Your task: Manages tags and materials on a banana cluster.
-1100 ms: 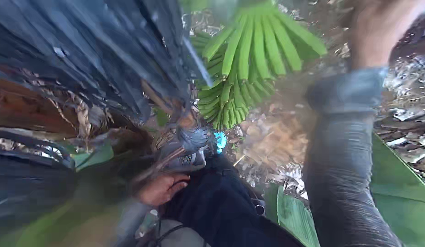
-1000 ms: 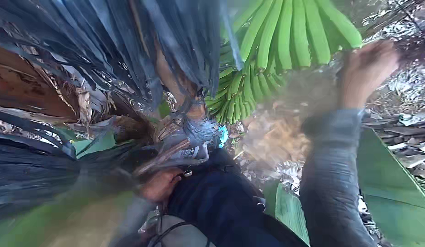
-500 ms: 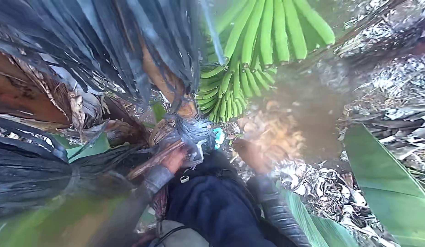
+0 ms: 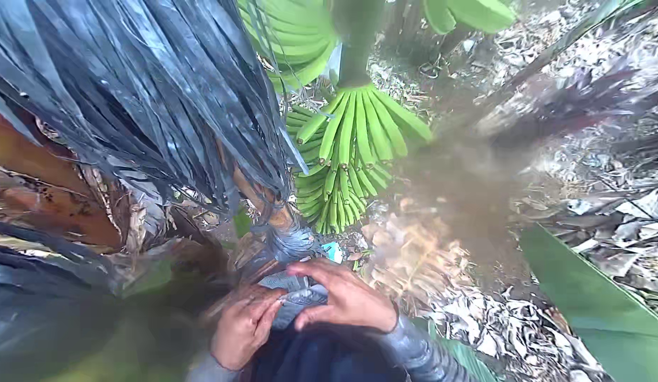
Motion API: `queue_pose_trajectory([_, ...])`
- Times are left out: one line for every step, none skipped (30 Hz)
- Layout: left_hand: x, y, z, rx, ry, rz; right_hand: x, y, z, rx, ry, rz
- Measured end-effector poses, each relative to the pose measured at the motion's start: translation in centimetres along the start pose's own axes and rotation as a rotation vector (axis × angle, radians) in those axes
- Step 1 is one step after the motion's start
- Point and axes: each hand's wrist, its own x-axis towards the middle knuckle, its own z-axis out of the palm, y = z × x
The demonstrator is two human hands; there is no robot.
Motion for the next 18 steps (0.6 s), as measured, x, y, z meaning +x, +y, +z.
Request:
queue_pose_trajectory([1.6, 1.3, -0.5, -0.102, 0.037, -0.030, 1.0, -0.6, -0.4, 0.057, 0.026, -0.002])
queue_pose_trajectory([3.2, 2.6, -0.9, -0.185, 0.048, -0.076, 1.7, -1.1, -1.1, 0.138, 0.073, 0.011])
queue_pose_trajectory([4.8, 3.6, -1.4, -0.228, 0.013, -0.129, 2.4, -1.7, -2.4, 0.217, 0.124, 0.044])
queue_pose_trajectory([6.2, 4.3, -1.5, -0.246, -0.058, -0.184, 2.9, -2.2, -4.0, 0.276, 0.182, 0.088])
queue_pose_trajectory([7.3, 4.5, -1.3, -0.258, -0.127, -0.233, 3.1, -2.6, -5.6, 0.307, 0.239, 0.131])
queue_pose_trajectory([8.1, 4.3, -0.9, -0.288, -0.183, -0.273, 3.1, -2.8, -7.2, 0.287, 0.296, 0.172])
queue_pose_trajectory([8.9, 3.9, -0.4, -0.369, -0.227, -0.316, 3.0, -2.9, -8.7, 0.219, 0.348, 0.199])
queue_pose_trajectory([9.8, 3.5, -0.1, -0.476, -0.261, -0.363, 2.8, -2.8, -10.2, 0.116, 0.400, 0.215])
queue_pose_trajectory([10.7, 3.1, -0.1, -0.578, -0.279, -0.415, 2.4, -2.8, -11.5, -0.022, 0.465, 0.226])
queue_pose_trajectory([11.5, 2.8, -0.1, -0.638, -0.283, -0.454, 1.9, -3.0, -12.6, -0.175, 0.531, 0.219])
queue_pose_trajectory([12.3, 2.7, -0.2, -0.652, -0.285, -0.470, 1.4, -3.5, -13.8, -0.332, 0.567, 0.179])
queue_pose_trajectory([13.0, 2.8, -0.2, -0.649, -0.281, -0.469, 0.9, -4.3, -14.8, -0.471, 0.570, 0.092])
queue_pose_trajectory([13.5, 3.0, -0.2, -0.636, -0.283, -0.461, 0.8, -5.4, -15.4, -0.593, 0.540, -0.026])
queue_pose_trajectory([14.1, 3.4, -0.2, -0.625, -0.296, -0.435, 1.0, -6.6, -15.4, -0.712, 0.465, -0.124])
queue_pose_trajectory([14.4, 3.8, -0.2, -0.628, -0.323, -0.397, 1.3, -7.6, -14.7, -0.824, 0.357, -0.180])
queue_pose_trajectory([14.7, 4.2, -0.2, -0.639, -0.365, -0.354, 1.7, -8.1, -13.8, -0.925, 0.231, -0.205])
queue_pose_trajectory([15.0, 4.8, -0.3, -0.642, -0.425, -0.311, 2.0, -7.9, -12.9, -1.000, 0.105, -0.207])
queue_pose_trajectory([15.1, 5.5, -0.4, -0.607, -0.493, -0.263, 2.2, -7.1, -12.3, -1.037, 0.022, -0.227])
